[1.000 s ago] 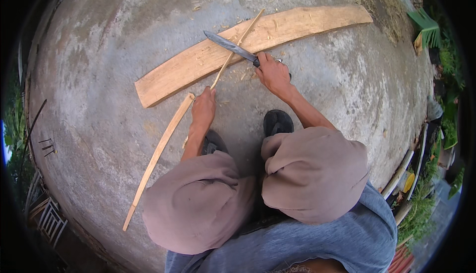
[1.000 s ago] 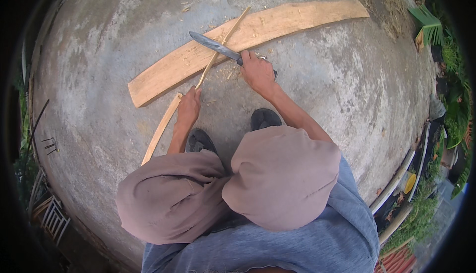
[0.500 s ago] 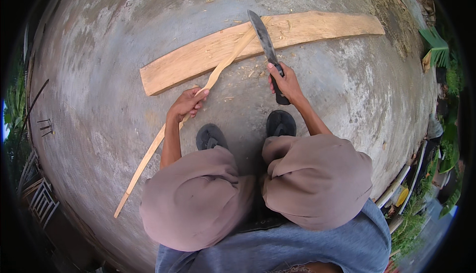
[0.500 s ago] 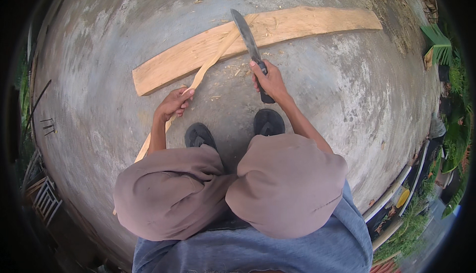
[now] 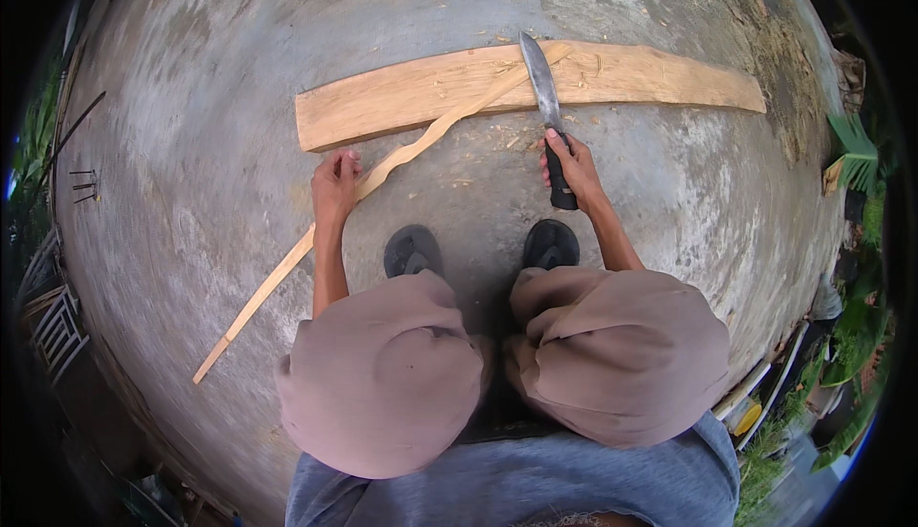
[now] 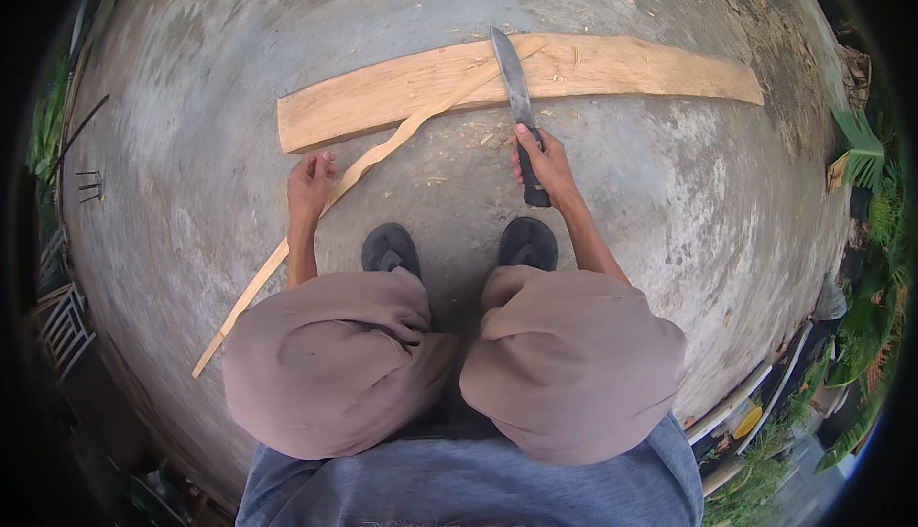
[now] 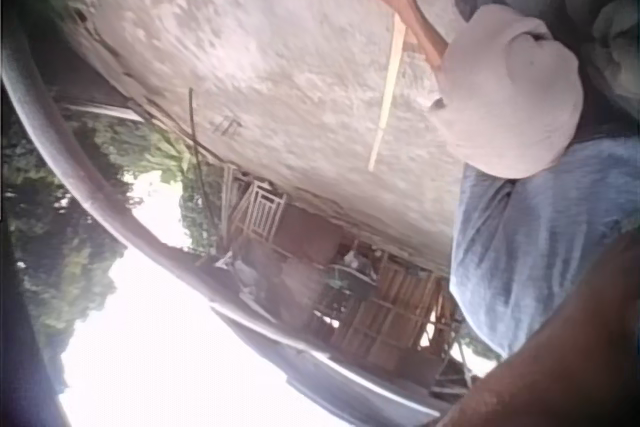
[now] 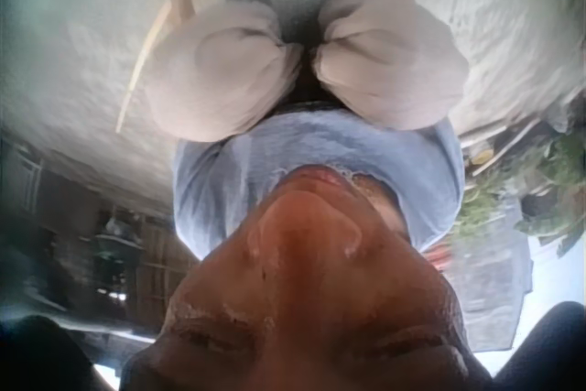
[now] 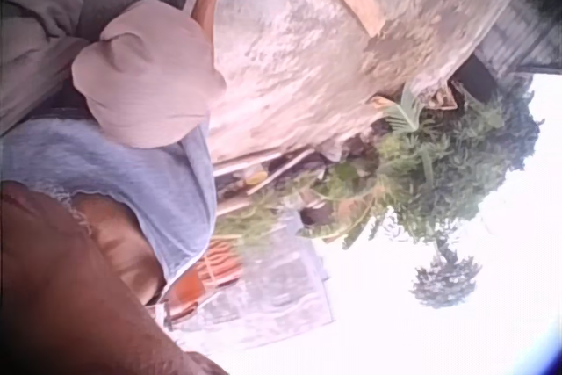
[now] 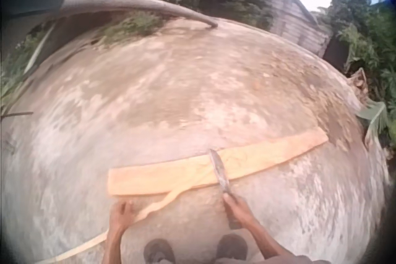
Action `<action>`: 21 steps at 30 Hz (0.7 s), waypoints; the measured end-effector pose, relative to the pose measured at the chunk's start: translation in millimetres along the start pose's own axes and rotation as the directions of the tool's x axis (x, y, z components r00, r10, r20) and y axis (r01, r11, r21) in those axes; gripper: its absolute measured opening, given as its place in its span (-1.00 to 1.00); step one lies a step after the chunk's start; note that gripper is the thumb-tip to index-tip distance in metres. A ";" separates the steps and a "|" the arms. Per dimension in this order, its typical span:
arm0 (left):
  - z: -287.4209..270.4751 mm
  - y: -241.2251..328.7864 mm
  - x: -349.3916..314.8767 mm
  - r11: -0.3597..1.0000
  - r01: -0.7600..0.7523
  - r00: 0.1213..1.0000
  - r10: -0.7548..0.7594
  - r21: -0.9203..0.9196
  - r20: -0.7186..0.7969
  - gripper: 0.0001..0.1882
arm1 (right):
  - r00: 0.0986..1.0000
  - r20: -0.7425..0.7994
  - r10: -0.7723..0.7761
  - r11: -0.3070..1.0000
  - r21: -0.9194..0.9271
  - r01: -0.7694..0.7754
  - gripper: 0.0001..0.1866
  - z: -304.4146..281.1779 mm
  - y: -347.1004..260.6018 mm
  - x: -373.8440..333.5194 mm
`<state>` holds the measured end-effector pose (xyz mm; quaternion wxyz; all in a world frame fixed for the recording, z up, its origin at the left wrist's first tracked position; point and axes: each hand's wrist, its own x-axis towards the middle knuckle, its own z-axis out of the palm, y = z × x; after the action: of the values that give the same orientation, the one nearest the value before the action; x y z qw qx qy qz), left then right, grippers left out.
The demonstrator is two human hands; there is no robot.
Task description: The person sits on the ground and uses a large knife to shave thin strips from a long wooden stick, repeatedly scraping along its length to produce wood shavings.
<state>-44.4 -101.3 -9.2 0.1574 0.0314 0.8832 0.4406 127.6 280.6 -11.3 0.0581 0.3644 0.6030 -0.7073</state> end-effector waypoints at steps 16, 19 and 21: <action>96.4 64.7 -82.7 0.750 -0.636 0.769 0.636 0.184 0.069 -0.81 | 0.996 -0.081 -0.026 0.998 -0.056 0.021 -0.46 15.7 8.4 -0.1; 114.0 56.5 -105.6 0.739 -0.666 0.735 0.627 0.099 0.257 -0.85 | 0.995 -0.091 -0.033 0.994 -0.105 0.023 -0.40 16.2 14.0 3.1; 115.1 52.7 -106.6 0.719 -0.683 0.727 0.651 0.130 0.218 -0.84 | 0.995 -0.078 -0.055 0.993 -0.107 0.046 -0.40 16.4 15.6 4.7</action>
<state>87.5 -1.4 -5.7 0.0524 0.3985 0.8367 0.3720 125.0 263.4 -26.6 0.0348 0.3739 0.6502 -0.6605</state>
